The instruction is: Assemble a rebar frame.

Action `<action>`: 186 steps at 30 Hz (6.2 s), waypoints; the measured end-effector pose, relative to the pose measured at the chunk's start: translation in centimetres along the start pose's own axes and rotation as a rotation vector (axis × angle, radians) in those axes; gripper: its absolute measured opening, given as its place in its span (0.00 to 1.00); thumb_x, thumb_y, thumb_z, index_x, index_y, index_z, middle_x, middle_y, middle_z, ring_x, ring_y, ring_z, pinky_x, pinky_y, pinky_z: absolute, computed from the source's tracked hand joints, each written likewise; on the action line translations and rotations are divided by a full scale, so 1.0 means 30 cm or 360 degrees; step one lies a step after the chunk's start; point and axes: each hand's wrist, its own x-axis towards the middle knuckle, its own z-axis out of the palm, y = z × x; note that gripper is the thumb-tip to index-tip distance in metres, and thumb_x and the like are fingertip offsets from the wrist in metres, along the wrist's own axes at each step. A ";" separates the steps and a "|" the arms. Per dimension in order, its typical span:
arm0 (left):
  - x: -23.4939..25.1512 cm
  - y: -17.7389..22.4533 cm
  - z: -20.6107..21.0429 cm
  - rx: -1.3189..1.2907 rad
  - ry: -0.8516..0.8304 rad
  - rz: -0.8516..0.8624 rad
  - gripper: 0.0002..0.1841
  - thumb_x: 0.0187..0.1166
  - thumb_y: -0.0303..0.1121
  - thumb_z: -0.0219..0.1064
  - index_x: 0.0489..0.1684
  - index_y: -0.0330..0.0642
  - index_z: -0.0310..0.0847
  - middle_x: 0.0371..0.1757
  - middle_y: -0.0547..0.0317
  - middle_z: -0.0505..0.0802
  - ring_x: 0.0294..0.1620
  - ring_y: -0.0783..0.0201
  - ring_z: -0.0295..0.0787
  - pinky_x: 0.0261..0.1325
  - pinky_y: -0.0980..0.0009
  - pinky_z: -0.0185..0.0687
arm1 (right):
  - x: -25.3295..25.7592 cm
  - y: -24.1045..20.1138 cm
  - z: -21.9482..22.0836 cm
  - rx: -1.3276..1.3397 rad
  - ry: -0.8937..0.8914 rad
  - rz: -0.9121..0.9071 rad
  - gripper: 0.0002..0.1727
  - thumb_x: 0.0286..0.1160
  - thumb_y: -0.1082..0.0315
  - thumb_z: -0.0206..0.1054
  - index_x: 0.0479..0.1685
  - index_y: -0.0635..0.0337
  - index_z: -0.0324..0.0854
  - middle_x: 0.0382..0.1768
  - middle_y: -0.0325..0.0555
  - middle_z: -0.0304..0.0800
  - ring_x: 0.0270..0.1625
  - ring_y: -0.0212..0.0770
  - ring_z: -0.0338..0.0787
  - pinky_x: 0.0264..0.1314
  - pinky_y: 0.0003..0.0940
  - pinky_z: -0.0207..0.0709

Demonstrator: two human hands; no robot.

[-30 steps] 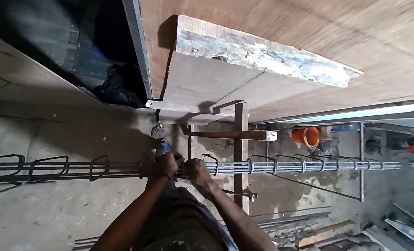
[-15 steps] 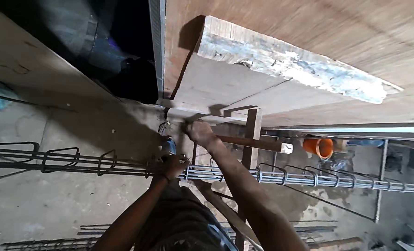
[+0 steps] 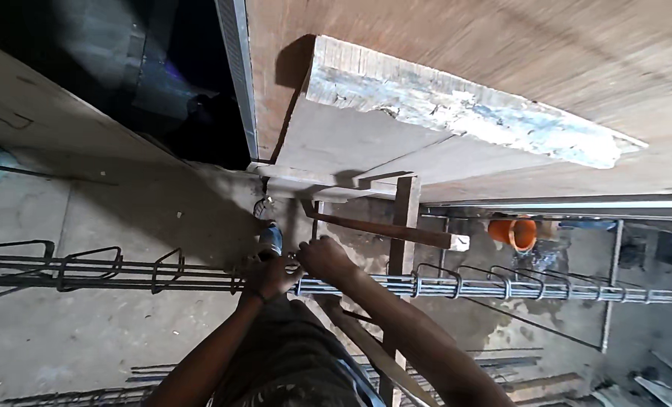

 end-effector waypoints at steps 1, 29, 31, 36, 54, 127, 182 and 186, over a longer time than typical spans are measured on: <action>0.005 -0.008 0.011 -0.0020 0.0032 -0.0029 0.22 0.79 0.46 0.72 0.60 0.38 0.90 0.63 0.47 0.92 0.66 0.60 0.89 0.76 0.62 0.80 | 0.054 0.040 0.024 -0.0010 0.0080 -0.0081 0.13 0.83 0.75 0.56 0.55 0.66 0.84 0.58 0.62 0.88 0.61 0.65 0.87 0.62 0.66 0.77; 0.004 0.078 0.151 0.0458 0.0652 -0.0159 0.27 0.83 0.50 0.68 0.47 0.27 0.89 0.51 0.27 0.91 0.60 0.32 0.87 0.69 0.33 0.72 | -0.395 -0.066 0.958 0.3344 0.1593 0.2200 0.25 0.77 0.60 0.74 0.61 0.73 0.78 0.45 0.61 0.86 0.40 0.49 0.86 0.44 0.48 0.81; -0.011 0.084 0.146 0.0375 0.0643 -0.0093 0.25 0.81 0.48 0.71 0.52 0.28 0.88 0.54 0.30 0.91 0.62 0.36 0.87 0.71 0.37 0.74 | -0.391 -0.021 1.014 0.3290 0.1523 0.2395 0.34 0.75 0.59 0.76 0.72 0.75 0.72 0.65 0.71 0.82 0.65 0.61 0.85 0.67 0.59 0.78; -0.180 0.072 0.122 0.0360 0.0932 0.0101 0.22 0.86 0.43 0.65 0.68 0.34 0.83 0.67 0.39 0.89 0.71 0.46 0.85 0.78 0.48 0.75 | -0.298 0.032 1.105 0.3003 0.1912 0.2295 0.24 0.89 0.61 0.61 0.71 0.74 0.76 0.65 0.71 0.86 0.67 0.62 0.87 0.72 0.57 0.77; -0.415 -0.319 0.212 0.0031 0.0669 -0.0346 0.18 0.89 0.39 0.61 0.57 0.31 0.87 0.54 0.37 0.93 0.57 0.44 0.91 0.69 0.45 0.81 | -0.910 -0.079 0.543 0.0756 0.2873 0.0584 0.20 0.92 0.45 0.50 0.68 0.42 0.78 0.62 0.27 0.89 0.66 0.29 0.89 0.69 0.36 0.86; 0.374 -0.383 0.386 -0.1100 0.0547 -0.0552 0.28 0.95 0.48 0.44 0.54 0.32 0.86 0.46 0.38 0.93 0.50 0.44 0.91 0.60 0.46 0.81 | -0.013 0.289 -0.187 -0.1334 -0.0080 -0.0586 0.18 0.85 0.70 0.54 0.67 0.57 0.82 0.43 0.57 0.88 0.40 0.57 0.90 0.42 0.50 0.82; 0.346 -0.364 0.344 -0.1185 0.0528 -0.0718 0.26 0.93 0.49 0.49 0.62 0.33 0.82 0.54 0.37 0.92 0.58 0.43 0.90 0.66 0.46 0.80 | -0.019 0.132 -0.301 -0.0099 -0.1387 0.0672 0.36 0.60 0.51 0.83 0.70 0.50 0.76 0.42 0.51 0.90 0.40 0.51 0.90 0.44 0.54 0.83; 0.341 -0.362 0.332 -0.1180 0.0499 -0.0720 0.26 0.93 0.49 0.50 0.62 0.33 0.82 0.54 0.36 0.92 0.59 0.42 0.90 0.67 0.45 0.79 | -0.122 0.091 -0.269 -0.1260 -0.0515 -0.0269 0.28 0.70 0.58 0.68 0.73 0.56 0.80 0.48 0.55 0.90 0.38 0.55 0.92 0.33 0.47 0.83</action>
